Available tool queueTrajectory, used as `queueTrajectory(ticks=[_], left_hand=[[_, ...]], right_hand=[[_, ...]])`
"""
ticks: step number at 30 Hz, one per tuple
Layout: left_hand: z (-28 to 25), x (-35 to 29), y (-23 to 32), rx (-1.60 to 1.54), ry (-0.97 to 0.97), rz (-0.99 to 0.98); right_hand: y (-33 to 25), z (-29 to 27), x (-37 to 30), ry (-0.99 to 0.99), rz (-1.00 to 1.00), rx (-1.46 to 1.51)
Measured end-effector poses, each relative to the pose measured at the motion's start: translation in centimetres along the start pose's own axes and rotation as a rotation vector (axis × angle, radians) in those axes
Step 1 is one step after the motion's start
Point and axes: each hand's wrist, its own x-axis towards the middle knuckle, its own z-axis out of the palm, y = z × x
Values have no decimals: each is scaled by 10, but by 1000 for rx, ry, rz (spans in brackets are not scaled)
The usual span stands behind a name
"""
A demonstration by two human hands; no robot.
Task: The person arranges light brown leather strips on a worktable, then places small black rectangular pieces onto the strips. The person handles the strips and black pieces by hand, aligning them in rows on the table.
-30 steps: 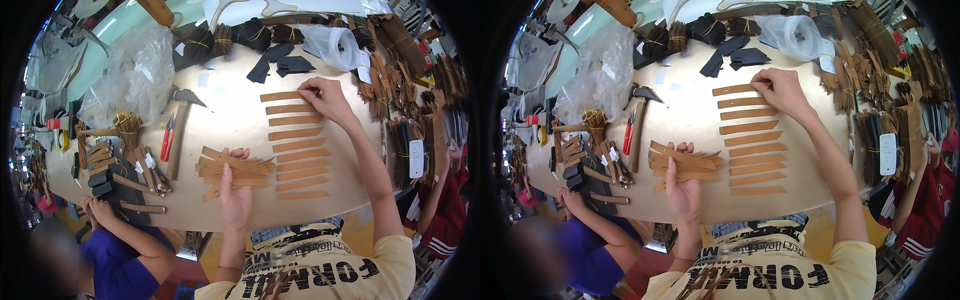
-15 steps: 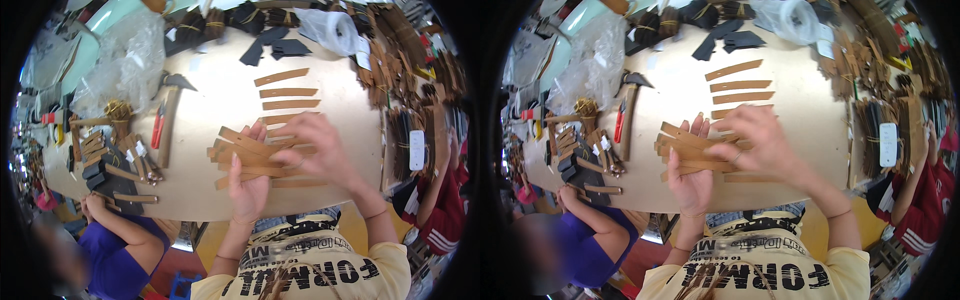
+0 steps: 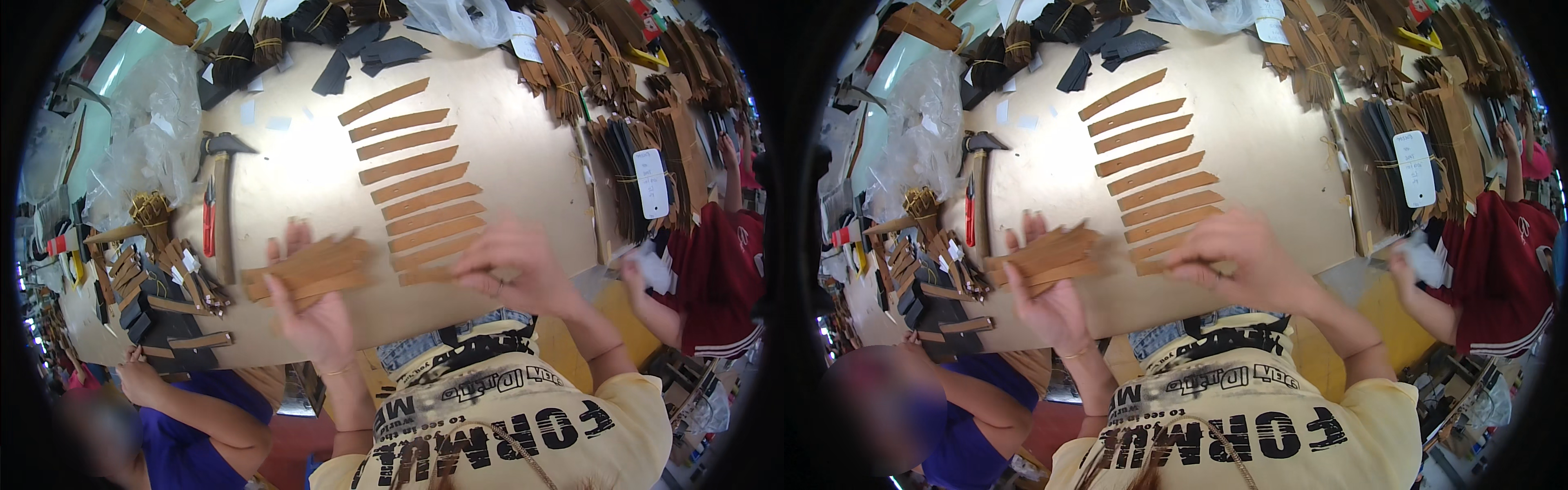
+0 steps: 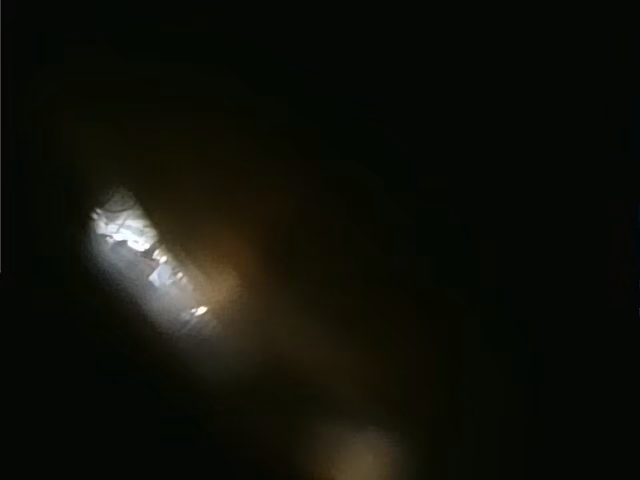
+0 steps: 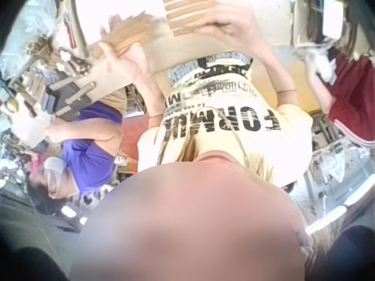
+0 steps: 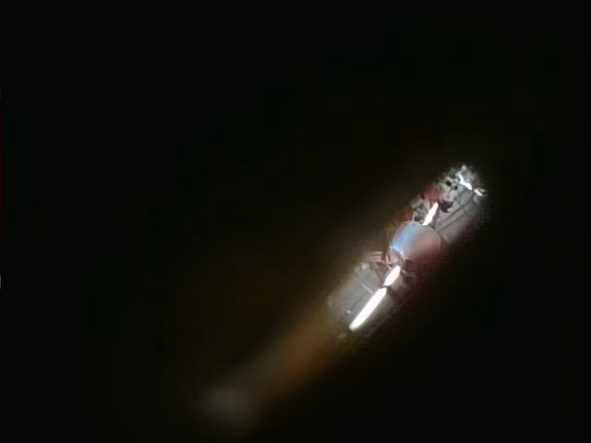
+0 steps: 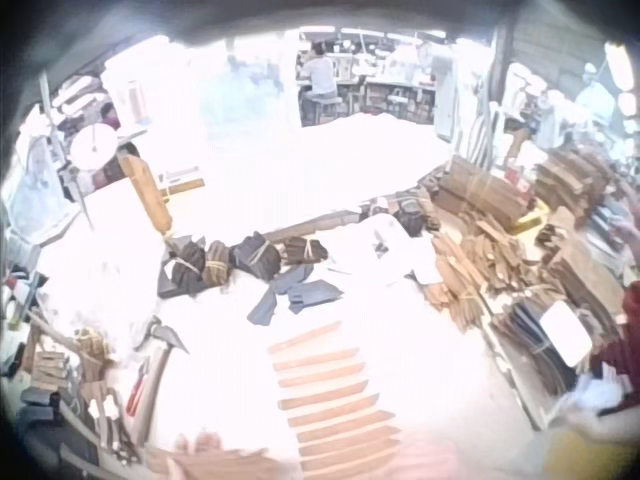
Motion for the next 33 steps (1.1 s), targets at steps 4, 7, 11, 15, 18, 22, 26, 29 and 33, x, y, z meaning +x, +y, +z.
queueTrajectory(ticks=[4,7,11,15,18,22,26,29,33], left_hand=[[-17,9,27,48,126,173],[-21,4,30,32,94,181],[-17,-4,17,-4,48,121],[-8,-11,6,36,-18,64],[-2,-14,3,34,-51,41],[4,-18,0,47,-79,10],[8,-22,-7,-87,-162,-122],[16,-32,-19,-222,-191,-262],[28,-40,-28,-166,-256,-314]], right_hand=[[8,24,-34,-233,-39,-88],[22,51,-52,-142,-65,-317],[36,69,-66,147,-92,-687],[40,69,-76,233,-124,-750],[44,69,-81,220,-130,-781],[45,70,-82,261,-125,-786],[32,56,-69,324,-136,-681],[17,48,-43,415,-131,-324],[-5,48,-7,346,-187,-242]])
